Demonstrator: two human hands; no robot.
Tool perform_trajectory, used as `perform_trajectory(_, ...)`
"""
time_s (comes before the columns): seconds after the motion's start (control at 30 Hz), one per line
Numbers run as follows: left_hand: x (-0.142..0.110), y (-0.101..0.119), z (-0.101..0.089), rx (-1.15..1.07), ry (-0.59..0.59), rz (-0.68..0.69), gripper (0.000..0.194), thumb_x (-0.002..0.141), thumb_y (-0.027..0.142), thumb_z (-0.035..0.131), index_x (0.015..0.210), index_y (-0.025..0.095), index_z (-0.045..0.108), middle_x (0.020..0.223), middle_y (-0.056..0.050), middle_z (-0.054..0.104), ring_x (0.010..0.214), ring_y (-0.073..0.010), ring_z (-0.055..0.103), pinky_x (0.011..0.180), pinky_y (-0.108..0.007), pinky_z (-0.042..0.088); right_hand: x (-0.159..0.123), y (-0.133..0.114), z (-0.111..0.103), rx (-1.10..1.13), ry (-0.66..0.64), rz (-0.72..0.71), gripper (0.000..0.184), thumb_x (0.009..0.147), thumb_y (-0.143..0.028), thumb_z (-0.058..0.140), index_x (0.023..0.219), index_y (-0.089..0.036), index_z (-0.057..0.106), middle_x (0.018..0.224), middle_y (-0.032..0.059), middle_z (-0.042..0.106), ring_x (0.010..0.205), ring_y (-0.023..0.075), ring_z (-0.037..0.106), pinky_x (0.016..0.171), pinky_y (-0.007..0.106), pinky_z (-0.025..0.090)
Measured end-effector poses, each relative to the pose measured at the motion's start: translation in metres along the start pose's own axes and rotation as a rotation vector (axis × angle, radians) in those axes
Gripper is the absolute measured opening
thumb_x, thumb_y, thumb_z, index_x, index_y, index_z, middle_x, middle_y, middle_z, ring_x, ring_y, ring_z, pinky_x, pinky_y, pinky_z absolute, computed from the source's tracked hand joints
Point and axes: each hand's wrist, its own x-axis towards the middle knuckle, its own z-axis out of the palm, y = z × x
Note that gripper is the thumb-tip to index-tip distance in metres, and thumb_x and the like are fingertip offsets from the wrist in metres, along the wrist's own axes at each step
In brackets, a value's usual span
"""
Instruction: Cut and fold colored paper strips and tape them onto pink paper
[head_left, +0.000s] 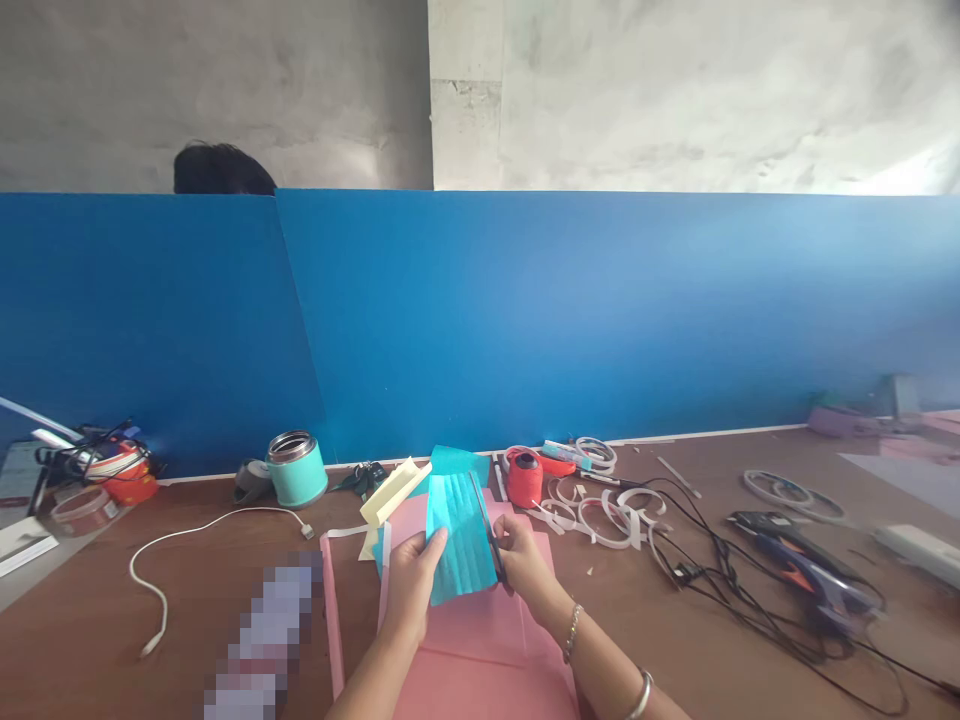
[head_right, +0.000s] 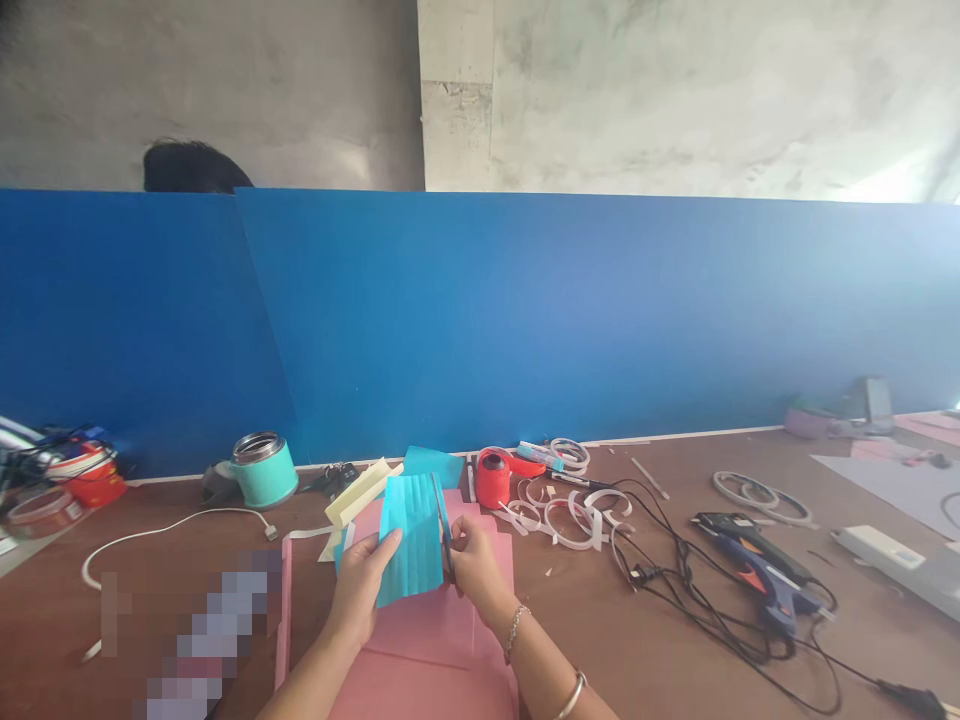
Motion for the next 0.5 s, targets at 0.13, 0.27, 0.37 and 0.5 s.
perform_trajectory(0.13,0.0002,-0.0002,0.0005,0.011,-0.007,0.015,0.046,0.06,0.06,0.065,0.066,0.014,0.067,0.052,0.0,0.057,0.052,-0.015,0.052,0.05,-0.024,0.04,-0.0008,-0.0019,-0.0003,0.006,0.008,-0.004,0.021,0.056,-0.025,0.045,0.07,-0.024,0.029,0.036,-0.0138,0.038,0.031,0.0092,0.048,0.026,0.014,0.02)
perform_trajectory(0.27,0.0001,-0.0003,0.0009,0.002,-0.004,0.029,0.046,0.059,0.059,0.065,0.064,0.014,0.067,0.049,0.0,0.055,0.05,-0.0152,0.052,0.049,-0.025,0.04,-0.0013,-0.002,-0.0009,0.019,0.001,-0.02,0.02,0.058,-0.025,0.045,0.069,-0.024,0.029,0.036,-0.0139,0.036,0.031,0.009,0.046,0.026,0.014,0.019)
perform_trajectory(0.37,0.0006,-0.0018,0.0006,-0.013,-0.022,0.021,0.044,0.061,0.058,0.065,0.065,0.014,0.066,0.051,0.0,0.056,0.051,-0.0152,0.052,0.049,-0.025,0.04,-0.0003,-0.0002,-0.0017,0.024,0.002,-0.022,0.02,0.059,-0.024,0.046,0.069,-0.024,0.029,0.037,-0.0142,0.035,0.029,0.0078,0.042,0.026,0.015,0.018)
perform_trajectory(0.5,0.0045,-0.0053,-0.0018,-0.007,0.03,0.036,0.043,0.061,0.058,0.065,0.061,0.014,0.064,0.046,0.002,0.051,0.049,-0.0142,0.049,0.048,-0.024,0.038,0.0008,0.001,-0.0021,0.011,-0.01,0.028,0.022,0.06,-0.024,0.049,0.073,-0.024,0.032,0.04,-0.0131,0.041,0.031,0.0074,0.041,0.028,0.016,0.02)
